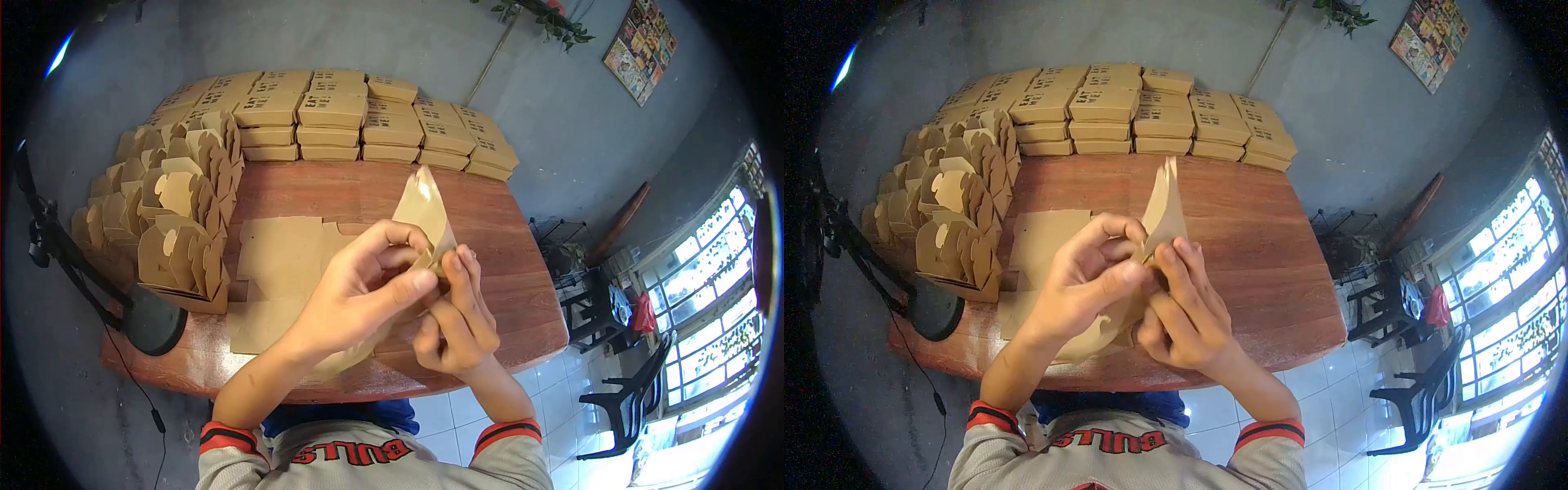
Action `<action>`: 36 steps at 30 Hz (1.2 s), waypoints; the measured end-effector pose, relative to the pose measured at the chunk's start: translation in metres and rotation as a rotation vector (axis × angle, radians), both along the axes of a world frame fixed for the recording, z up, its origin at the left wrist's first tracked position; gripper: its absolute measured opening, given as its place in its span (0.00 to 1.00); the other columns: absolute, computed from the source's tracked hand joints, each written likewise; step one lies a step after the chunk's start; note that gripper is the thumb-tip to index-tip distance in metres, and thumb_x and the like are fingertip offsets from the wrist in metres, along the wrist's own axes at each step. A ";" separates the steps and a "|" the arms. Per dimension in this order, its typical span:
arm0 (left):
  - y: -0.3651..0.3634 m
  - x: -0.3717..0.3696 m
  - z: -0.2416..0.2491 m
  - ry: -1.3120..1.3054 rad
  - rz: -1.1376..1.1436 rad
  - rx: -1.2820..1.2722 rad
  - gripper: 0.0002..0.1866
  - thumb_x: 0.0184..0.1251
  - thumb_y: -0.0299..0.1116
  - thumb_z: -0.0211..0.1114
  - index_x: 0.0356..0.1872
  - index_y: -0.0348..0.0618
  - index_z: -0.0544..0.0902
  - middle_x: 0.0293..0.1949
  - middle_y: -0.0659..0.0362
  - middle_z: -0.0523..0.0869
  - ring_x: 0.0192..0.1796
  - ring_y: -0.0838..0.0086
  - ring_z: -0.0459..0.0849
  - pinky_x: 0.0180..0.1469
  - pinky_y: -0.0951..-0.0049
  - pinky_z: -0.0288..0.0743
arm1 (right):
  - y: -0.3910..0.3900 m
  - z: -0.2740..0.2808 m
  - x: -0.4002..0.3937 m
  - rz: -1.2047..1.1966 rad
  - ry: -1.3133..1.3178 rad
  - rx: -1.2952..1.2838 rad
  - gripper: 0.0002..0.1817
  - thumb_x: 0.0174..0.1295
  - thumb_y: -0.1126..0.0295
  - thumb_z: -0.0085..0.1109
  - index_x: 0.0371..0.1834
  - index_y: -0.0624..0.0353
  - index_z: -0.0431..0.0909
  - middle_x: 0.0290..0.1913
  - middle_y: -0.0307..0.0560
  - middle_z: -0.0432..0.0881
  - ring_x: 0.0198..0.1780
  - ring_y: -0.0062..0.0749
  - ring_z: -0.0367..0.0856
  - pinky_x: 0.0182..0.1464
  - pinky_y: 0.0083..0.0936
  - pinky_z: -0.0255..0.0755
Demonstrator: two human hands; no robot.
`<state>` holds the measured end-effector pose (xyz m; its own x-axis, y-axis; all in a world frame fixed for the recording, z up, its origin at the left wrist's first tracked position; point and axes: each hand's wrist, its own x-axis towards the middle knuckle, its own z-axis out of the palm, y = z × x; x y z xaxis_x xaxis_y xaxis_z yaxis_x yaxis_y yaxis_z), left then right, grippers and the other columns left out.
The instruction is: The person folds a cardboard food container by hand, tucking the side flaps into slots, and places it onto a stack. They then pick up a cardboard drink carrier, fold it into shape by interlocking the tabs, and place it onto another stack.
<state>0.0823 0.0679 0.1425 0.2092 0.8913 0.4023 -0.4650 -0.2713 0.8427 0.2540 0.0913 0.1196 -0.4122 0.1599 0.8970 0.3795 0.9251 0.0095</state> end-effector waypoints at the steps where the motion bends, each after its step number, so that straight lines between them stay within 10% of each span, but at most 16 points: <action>1: 0.001 -0.001 0.001 0.069 0.004 0.053 0.13 0.68 0.25 0.64 0.50 0.38 0.74 0.43 0.61 0.80 0.46 0.79 0.80 0.47 0.79 0.76 | -0.001 -0.001 0.004 0.039 0.019 -0.006 0.09 0.57 0.75 0.53 0.33 0.69 0.82 0.57 0.72 0.76 0.63 0.65 0.74 0.62 0.52 0.72; 5: -0.007 0.007 0.019 0.353 0.255 0.225 0.09 0.65 0.24 0.67 0.43 0.34 0.78 0.37 0.57 0.84 0.40 0.76 0.85 0.42 0.74 0.80 | -0.002 0.001 0.021 0.310 0.192 -0.195 0.13 0.58 0.75 0.45 0.26 0.68 0.81 0.57 0.73 0.77 0.65 0.63 0.72 0.65 0.51 0.68; 9: -0.020 0.004 0.026 0.540 0.345 0.432 0.06 0.63 0.20 0.67 0.39 0.35 0.80 0.35 0.56 0.87 0.38 0.74 0.87 0.41 0.77 0.78 | 0.014 0.006 0.016 0.217 0.760 -0.522 0.29 0.72 0.51 0.45 0.56 0.72 0.72 0.67 0.66 0.69 0.70 0.52 0.68 0.71 0.49 0.60; 12: -0.026 -0.004 0.014 0.640 0.174 0.513 0.07 0.57 0.19 0.69 0.36 0.37 0.81 0.35 0.53 0.87 0.39 0.68 0.88 0.44 0.72 0.78 | 0.043 0.018 0.033 0.447 0.696 -0.986 0.33 0.71 0.54 0.50 0.67 0.74 0.61 0.70 0.62 0.65 0.73 0.41 0.63 0.73 0.41 0.55; 15: -0.021 -0.018 -0.003 0.671 0.067 0.680 0.09 0.54 0.18 0.68 0.36 0.39 0.82 0.34 0.53 0.87 0.41 0.63 0.87 0.47 0.67 0.77 | 0.048 0.018 0.043 0.605 0.615 -1.272 0.28 0.69 0.58 0.58 0.63 0.69 0.71 0.66 0.56 0.73 0.68 0.39 0.70 0.69 0.36 0.64; 21: -0.002 -0.065 -0.035 1.013 0.542 0.712 0.16 0.53 0.19 0.67 0.45 0.41 0.82 0.39 0.53 0.85 0.41 0.58 0.84 0.48 0.67 0.76 | 0.045 -0.003 0.019 0.537 0.632 -1.029 0.11 0.61 0.78 0.64 0.47 0.66 0.81 0.64 0.57 0.76 0.69 0.41 0.70 0.70 0.35 0.63; 24: -0.003 -0.063 -0.049 0.882 1.061 0.316 0.13 0.62 0.22 0.64 0.48 0.40 0.82 0.41 0.55 0.86 0.41 0.66 0.84 0.47 0.72 0.75 | 0.031 -0.038 -0.011 0.117 0.238 -0.364 0.09 0.58 0.82 0.63 0.42 0.63 0.82 0.59 0.56 0.80 0.66 0.48 0.74 0.64 0.37 0.72; 28: -0.024 -0.041 -0.065 0.129 0.504 -0.205 0.12 0.73 0.29 0.60 0.48 0.30 0.81 0.41 0.60 0.86 0.42 0.83 0.80 0.45 0.79 0.76 | 0.004 -0.075 -0.033 0.111 -0.010 -0.229 0.10 0.55 0.81 0.65 0.41 0.62 0.83 0.57 0.55 0.81 0.64 0.52 0.75 0.57 0.41 0.78; 36: -0.034 -0.033 -0.089 0.130 0.418 -0.344 0.10 0.71 0.29 0.62 0.44 0.31 0.83 0.36 0.61 0.86 0.40 0.83 0.82 0.45 0.81 0.76 | -0.018 -0.075 -0.042 0.149 0.207 -0.719 0.10 0.55 0.77 0.70 0.40 0.61 0.84 0.58 0.62 0.80 0.59 0.47 0.81 0.55 0.31 0.77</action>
<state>0.0493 0.0336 0.0538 -0.1623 0.9844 0.0679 -0.2631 -0.1095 0.9585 0.2124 0.0732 0.0447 -0.3104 0.6897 0.6542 0.1785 0.7182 -0.6725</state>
